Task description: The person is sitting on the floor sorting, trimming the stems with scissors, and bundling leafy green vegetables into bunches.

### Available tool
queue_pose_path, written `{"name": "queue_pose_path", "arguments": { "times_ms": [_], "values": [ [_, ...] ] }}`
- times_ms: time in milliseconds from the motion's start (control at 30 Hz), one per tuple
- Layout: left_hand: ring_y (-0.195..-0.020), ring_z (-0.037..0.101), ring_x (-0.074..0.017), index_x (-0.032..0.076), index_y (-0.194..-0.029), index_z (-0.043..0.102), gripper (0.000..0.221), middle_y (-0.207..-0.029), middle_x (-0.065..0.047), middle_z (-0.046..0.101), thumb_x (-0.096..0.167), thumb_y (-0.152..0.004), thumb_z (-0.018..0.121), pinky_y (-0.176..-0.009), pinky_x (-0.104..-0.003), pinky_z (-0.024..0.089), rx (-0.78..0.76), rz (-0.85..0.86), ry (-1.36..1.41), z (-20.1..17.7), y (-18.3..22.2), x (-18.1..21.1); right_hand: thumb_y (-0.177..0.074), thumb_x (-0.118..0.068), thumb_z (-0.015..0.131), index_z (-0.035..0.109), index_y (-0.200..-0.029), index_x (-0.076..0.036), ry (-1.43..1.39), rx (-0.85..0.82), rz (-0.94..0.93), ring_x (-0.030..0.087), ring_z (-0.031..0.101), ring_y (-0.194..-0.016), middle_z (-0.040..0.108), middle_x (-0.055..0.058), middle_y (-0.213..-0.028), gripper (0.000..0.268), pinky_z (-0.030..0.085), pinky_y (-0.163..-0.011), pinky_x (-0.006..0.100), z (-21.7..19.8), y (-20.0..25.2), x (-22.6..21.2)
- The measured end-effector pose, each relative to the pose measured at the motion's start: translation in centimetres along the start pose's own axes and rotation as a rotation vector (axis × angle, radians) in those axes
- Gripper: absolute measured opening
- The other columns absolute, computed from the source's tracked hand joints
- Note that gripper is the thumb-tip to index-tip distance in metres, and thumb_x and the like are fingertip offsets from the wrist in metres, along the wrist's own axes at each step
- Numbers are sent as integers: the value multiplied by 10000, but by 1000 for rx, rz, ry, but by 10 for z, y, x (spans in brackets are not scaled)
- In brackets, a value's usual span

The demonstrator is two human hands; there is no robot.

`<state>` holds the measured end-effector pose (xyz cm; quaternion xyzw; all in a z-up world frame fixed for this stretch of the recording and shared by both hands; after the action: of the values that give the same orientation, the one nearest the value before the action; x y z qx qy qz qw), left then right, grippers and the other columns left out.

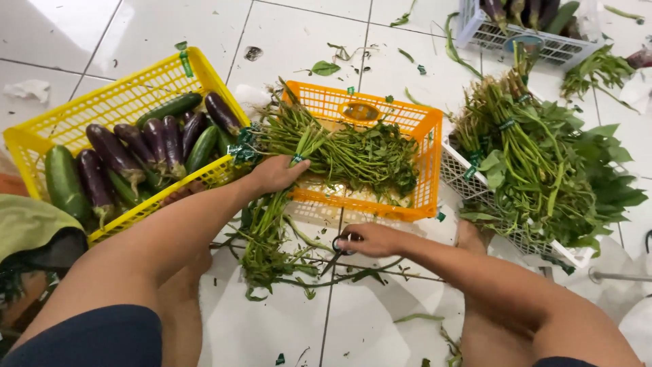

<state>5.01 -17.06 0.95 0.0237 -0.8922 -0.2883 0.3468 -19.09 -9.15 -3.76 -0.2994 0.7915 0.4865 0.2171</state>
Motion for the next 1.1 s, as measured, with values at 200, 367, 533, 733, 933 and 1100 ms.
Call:
{"name": "queue_pose_path", "arguments": {
  "times_ms": [200, 367, 533, 733, 933, 1100],
  "values": [
    [-1325, 541, -489, -59, -1318, 621, 911, -1333, -334, 620, 692, -1044, 183, -1136, -596, 392, 0, 65, 74, -8, 18, 18, -913, -392, 758, 788, -990, -226, -85, 256, -124, 176, 676, -680, 739, 16, -715, 185, 548, -632, 317, -38, 6, -12],
    [-1324, 529, -498, -65, -1390, 566, 830, -1336, -333, 610, 614, -1088, 196, -1132, -619, 382, 22, 99, 132, -1, 8, 2, -790, -300, 845, 798, -895, -198, -67, 531, -241, 203, 667, -729, 722, 73, -786, 153, 550, -606, 321, -88, 12, -19],
    [-1402, 453, -479, -48, -1511, 450, 732, -1458, -304, 532, 512, -1106, 210, -1185, -614, 322, 19, 119, 199, -4, 11, 2, -922, -275, 767, 746, -910, -55, -674, 698, -200, 237, 644, -1040, 721, 150, -1154, 222, 543, -894, 371, -148, 59, -57],
    [-1431, 397, -501, -62, -1479, 494, 786, -1500, -322, 481, 534, -1061, 196, -1237, -601, 265, 12, 99, 276, -5, 26, 15, -886, -258, 683, 703, -792, -75, -1367, 817, -292, 204, 677, -683, 703, 102, -757, 206, 495, -611, 284, -193, 75, -43],
    [-1304, 550, -420, 23, -1470, 517, 721, -1351, -253, 619, 547, -1038, 274, -1178, -589, 346, -176, 57, 501, 40, -17, 22, -825, -126, 620, 726, -1095, -23, -1259, 712, -310, 192, 669, -845, 705, 74, -953, 308, 523, -681, 286, -182, 62, -40],
    [-1117, 658, -412, 30, -1227, 706, 659, -1129, -221, 723, 547, -984, 376, -1074, -549, 460, -169, 139, 358, 44, -22, 19, -878, -101, 724, 723, -999, -25, -769, 800, -122, 88, 557, -657, 595, 17, -769, 143, 431, -546, 207, -164, 84, -58]
  ]
}}
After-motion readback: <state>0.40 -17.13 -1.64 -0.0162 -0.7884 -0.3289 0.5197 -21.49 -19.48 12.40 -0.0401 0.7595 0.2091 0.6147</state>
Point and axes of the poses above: each hand's wrist, its own y-axis away from the middle knuckle, its own z-axis out of the palm, x = y × z, the point moved 9 cm from there along -y, towards the middle knuckle
